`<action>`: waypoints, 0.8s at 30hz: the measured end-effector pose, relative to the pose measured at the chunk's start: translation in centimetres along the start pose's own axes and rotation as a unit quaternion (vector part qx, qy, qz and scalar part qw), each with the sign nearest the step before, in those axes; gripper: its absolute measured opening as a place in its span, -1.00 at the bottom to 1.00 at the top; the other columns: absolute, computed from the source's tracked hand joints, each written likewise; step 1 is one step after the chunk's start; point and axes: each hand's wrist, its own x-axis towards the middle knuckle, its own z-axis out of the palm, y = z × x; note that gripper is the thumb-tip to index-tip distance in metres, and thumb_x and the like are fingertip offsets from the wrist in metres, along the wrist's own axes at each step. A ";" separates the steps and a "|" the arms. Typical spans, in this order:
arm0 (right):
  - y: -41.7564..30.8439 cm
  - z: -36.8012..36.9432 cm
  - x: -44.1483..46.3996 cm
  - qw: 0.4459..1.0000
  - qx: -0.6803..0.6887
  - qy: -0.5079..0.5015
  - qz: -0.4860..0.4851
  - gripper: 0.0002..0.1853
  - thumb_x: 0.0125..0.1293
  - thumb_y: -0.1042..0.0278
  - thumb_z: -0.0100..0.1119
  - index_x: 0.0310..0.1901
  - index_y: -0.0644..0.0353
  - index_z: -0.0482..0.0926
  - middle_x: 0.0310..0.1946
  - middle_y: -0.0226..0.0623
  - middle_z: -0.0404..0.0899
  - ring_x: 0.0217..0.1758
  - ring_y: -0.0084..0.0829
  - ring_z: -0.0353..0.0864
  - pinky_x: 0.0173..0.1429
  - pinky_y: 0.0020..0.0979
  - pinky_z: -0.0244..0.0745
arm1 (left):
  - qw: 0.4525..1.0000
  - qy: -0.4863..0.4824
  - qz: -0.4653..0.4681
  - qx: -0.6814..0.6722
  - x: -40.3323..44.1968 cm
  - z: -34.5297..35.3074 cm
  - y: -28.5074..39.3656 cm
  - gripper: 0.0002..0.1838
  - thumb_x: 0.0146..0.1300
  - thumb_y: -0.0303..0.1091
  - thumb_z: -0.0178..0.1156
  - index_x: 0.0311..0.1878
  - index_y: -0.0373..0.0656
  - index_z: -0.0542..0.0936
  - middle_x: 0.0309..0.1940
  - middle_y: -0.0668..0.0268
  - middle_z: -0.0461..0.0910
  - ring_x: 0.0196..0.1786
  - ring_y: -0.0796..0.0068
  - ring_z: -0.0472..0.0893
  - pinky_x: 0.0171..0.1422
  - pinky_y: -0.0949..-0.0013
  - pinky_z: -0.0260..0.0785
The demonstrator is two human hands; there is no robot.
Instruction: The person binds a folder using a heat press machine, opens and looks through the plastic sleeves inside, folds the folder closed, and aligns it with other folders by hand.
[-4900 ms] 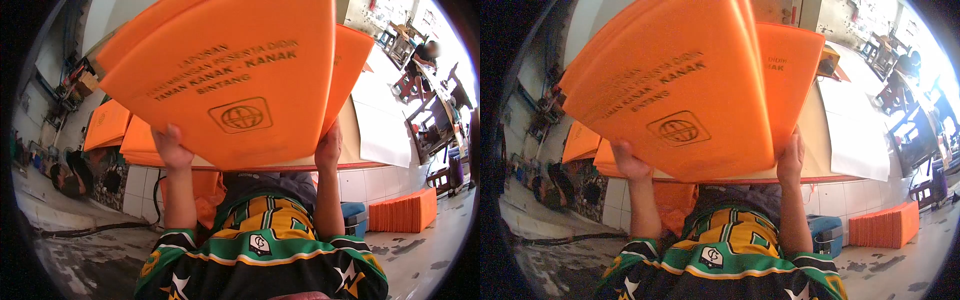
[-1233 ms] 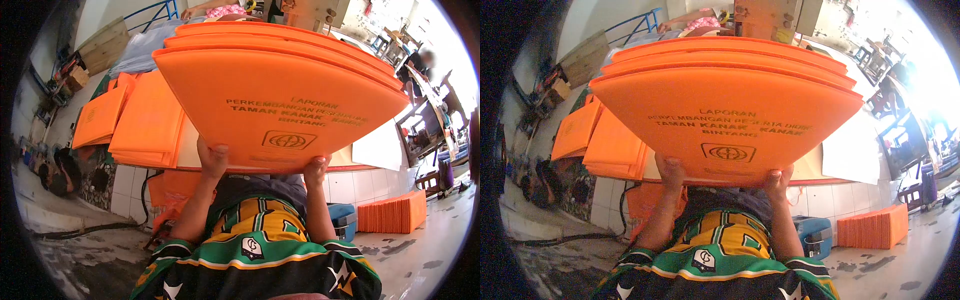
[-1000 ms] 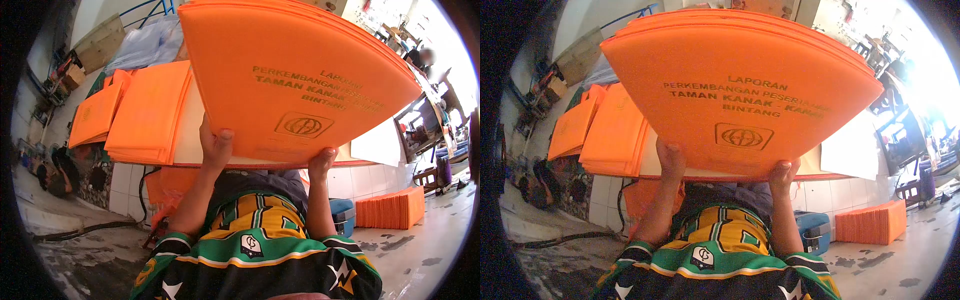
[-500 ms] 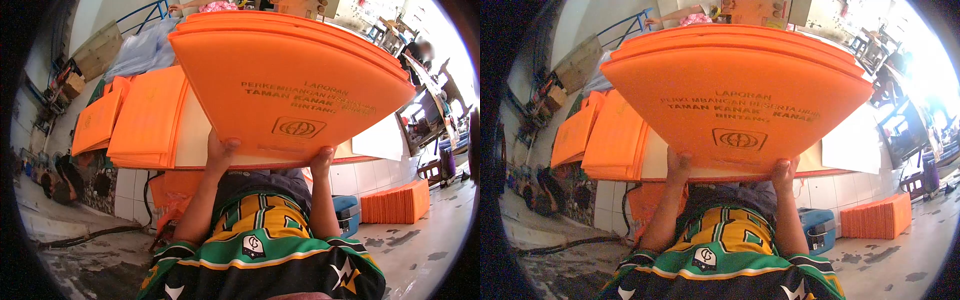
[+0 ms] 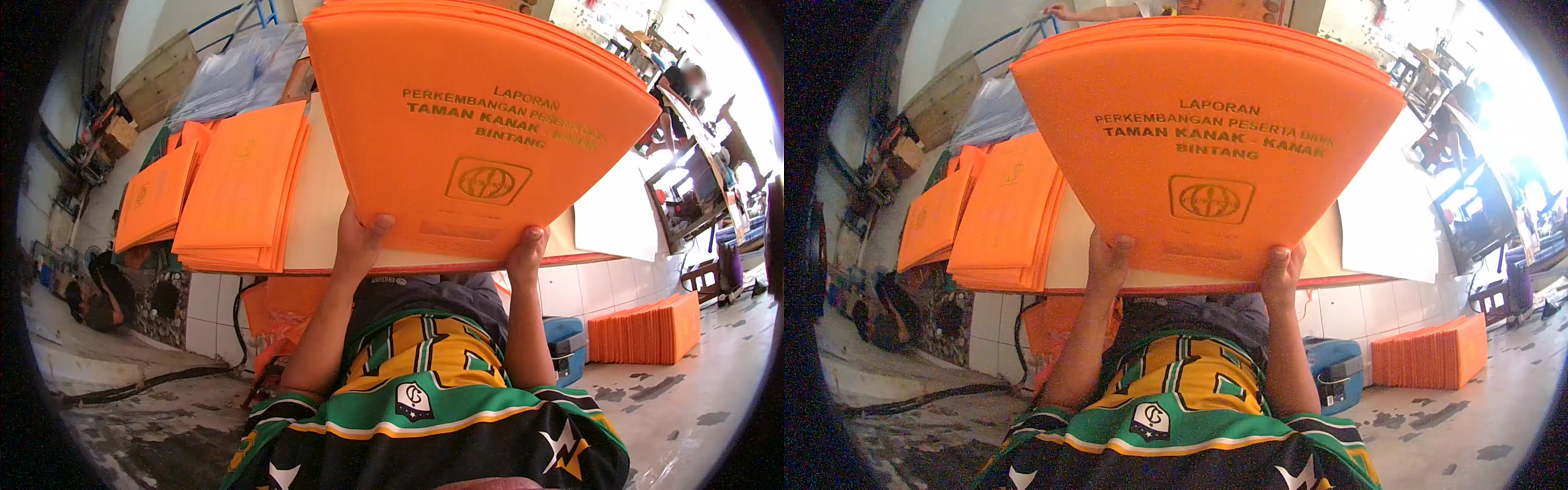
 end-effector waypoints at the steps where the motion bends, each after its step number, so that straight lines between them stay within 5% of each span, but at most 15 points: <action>1: 0.1 0.0 -0.1 1.000 0.005 0.005 0.000 -0.10 0.21 -0.52 -0.17 -0.07 0.43 0.47 -0.08 -0.12 0.50 0.03 -0.32 0.43 0.11 -0.23 0.31 | 1.000 0.008 0.005 -0.008 -0.1 0.1 0.1 -0.06 0.07 0.34 0.19 0.24 -0.32 0.25 0.09 0.20 0.44 0.16 0.42 0.44 0.25 0.33 0.30; 24: -0.5 0.1 0.1 0.999 0.029 -0.006 0.010 -0.09 0.19 -0.52 -0.11 -0.01 0.44 0.45 -0.06 -0.15 0.50 0.05 -0.33 0.43 0.12 -0.25 0.33 | 1.000 0.003 -0.004 -0.011 -0.1 0.0 0.1 -0.07 0.08 0.35 0.19 0.23 -0.31 0.25 0.09 0.17 0.44 0.17 0.39 0.45 0.25 0.32 0.30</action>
